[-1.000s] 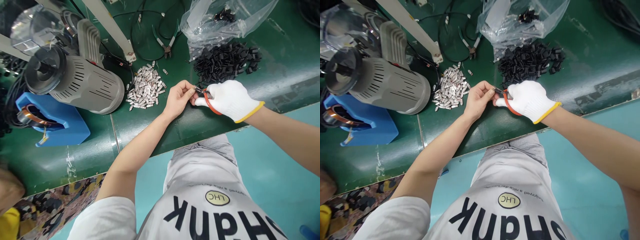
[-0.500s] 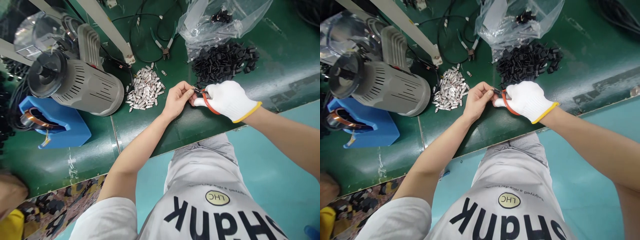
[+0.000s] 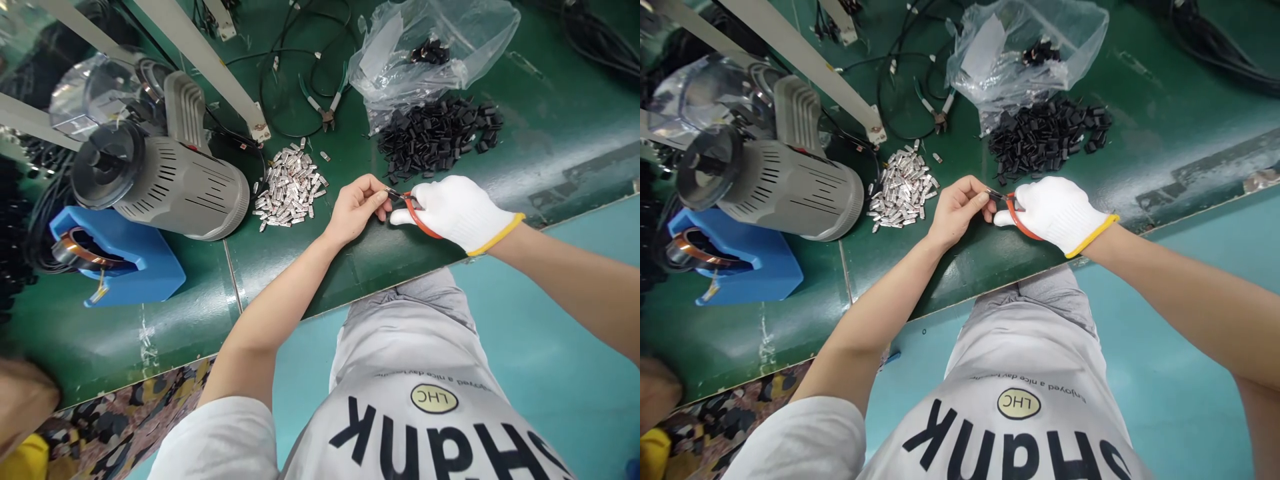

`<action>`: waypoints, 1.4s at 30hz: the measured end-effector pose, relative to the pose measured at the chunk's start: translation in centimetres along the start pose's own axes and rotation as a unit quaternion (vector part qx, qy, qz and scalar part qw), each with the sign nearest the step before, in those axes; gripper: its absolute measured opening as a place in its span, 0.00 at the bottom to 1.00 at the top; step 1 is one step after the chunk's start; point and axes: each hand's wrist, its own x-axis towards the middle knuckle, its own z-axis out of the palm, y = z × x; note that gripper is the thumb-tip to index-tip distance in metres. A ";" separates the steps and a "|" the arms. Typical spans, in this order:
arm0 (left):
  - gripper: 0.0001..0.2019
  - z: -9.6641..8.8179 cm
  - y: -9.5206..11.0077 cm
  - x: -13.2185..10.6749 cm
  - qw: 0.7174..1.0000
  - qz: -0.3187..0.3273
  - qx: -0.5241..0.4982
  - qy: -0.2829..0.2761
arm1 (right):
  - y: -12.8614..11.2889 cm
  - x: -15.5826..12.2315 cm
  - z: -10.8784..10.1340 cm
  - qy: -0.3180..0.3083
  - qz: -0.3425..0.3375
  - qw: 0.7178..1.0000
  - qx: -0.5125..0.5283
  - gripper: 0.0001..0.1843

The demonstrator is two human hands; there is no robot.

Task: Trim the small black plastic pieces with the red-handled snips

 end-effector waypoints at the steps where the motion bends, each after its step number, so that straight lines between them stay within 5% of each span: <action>1: 0.24 0.0 0.1 0.0 1.000 -0.004 -0.004 -0.002 | 0.0 -0.2 -0.1 0.002 0.010 1.000 -0.009 0.41; 9: 0.25 -0.2 0.5 0.1 0.996 -0.060 -0.060 -0.032 | -0.2 -0.5 1.2 0.064 0.031 0.996 -0.050 0.41; 27: 0.23 -0.3 0.9 0.2 0.991 -0.082 -0.096 -0.033 | 0.6 0.0 0.8 0.038 -0.024 0.998 -0.046 0.40; 34: 0.20 -0.2 0.9 0.0 0.990 -0.058 -0.125 -0.033 | 0.1 0.4 -0.9 -0.069 -0.018 0.989 0.129 0.36; 42: 0.22 -0.2 1.4 -0.2 0.988 -0.071 -0.132 -0.032 | -1.0 -0.9 -0.6 -0.146 0.082 0.886 0.432 0.35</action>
